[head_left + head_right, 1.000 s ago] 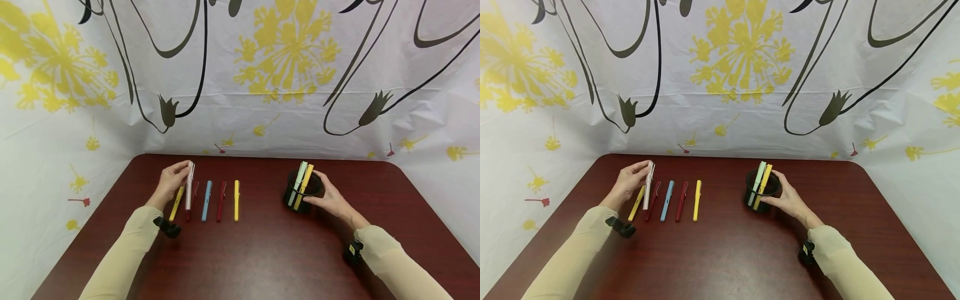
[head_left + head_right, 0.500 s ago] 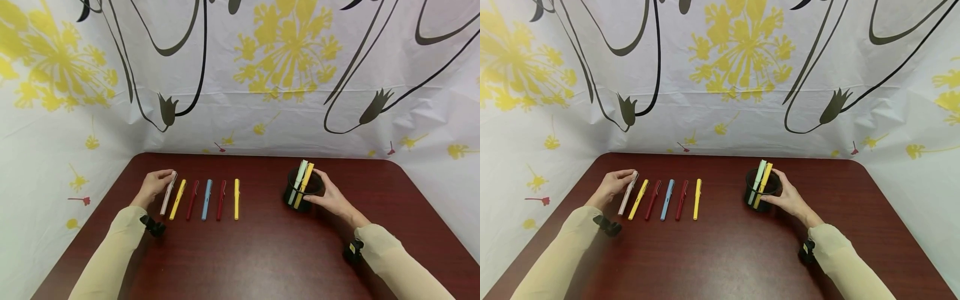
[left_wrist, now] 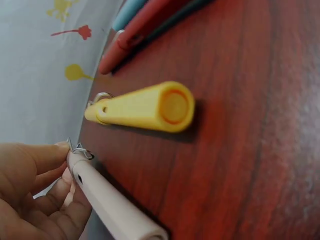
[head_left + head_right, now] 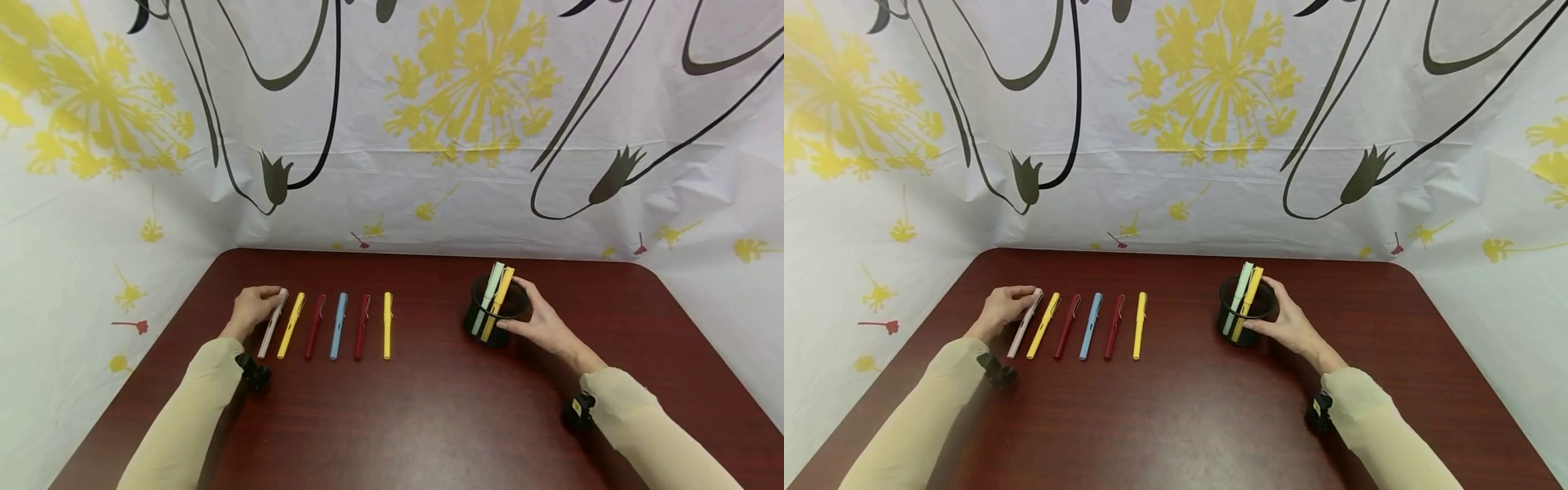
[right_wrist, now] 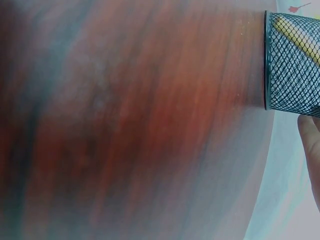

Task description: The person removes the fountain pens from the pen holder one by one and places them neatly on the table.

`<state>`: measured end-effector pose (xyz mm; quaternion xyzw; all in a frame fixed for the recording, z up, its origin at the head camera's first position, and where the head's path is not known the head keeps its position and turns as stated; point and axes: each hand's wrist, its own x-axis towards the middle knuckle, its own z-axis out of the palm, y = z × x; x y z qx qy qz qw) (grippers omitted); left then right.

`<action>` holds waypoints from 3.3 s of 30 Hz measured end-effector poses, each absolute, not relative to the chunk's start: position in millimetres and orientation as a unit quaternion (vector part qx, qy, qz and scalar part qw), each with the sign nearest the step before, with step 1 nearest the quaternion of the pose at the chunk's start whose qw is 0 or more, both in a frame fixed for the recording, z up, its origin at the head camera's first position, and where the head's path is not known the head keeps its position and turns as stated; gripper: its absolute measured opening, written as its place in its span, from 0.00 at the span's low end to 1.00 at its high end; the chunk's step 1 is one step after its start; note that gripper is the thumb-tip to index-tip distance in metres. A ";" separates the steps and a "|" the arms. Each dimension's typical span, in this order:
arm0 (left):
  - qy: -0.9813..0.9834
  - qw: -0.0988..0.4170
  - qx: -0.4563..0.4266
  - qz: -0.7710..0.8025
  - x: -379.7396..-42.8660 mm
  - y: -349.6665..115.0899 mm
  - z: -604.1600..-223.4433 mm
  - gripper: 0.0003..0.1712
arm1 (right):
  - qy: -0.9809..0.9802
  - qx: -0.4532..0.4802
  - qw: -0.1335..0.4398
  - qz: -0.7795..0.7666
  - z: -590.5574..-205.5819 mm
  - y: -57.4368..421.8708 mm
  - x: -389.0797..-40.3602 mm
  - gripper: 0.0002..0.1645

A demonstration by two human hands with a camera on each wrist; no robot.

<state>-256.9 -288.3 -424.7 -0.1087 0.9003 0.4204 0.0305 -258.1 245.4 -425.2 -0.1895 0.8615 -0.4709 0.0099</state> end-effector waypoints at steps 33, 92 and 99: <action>0.930 -0.025 -0.133 0.341 -254.9 -282.3 -427.3 0.22 | 0.863 -0.193 0.004 -0.467 -424.7 245.7 -257.1 0.52; 0.841 -0.064 0.155 0.515 -277.8 51.3 -362.2 0.16 | 0.854 -0.201 0.007 -0.481 -426.6 245.7 -257.8 0.53; 0.859 -0.065 0.153 0.484 -277.2 61.1 -362.3 0.15 | 0.854 -0.199 0.011 -0.481 -427.4 246.4 -258.7 0.53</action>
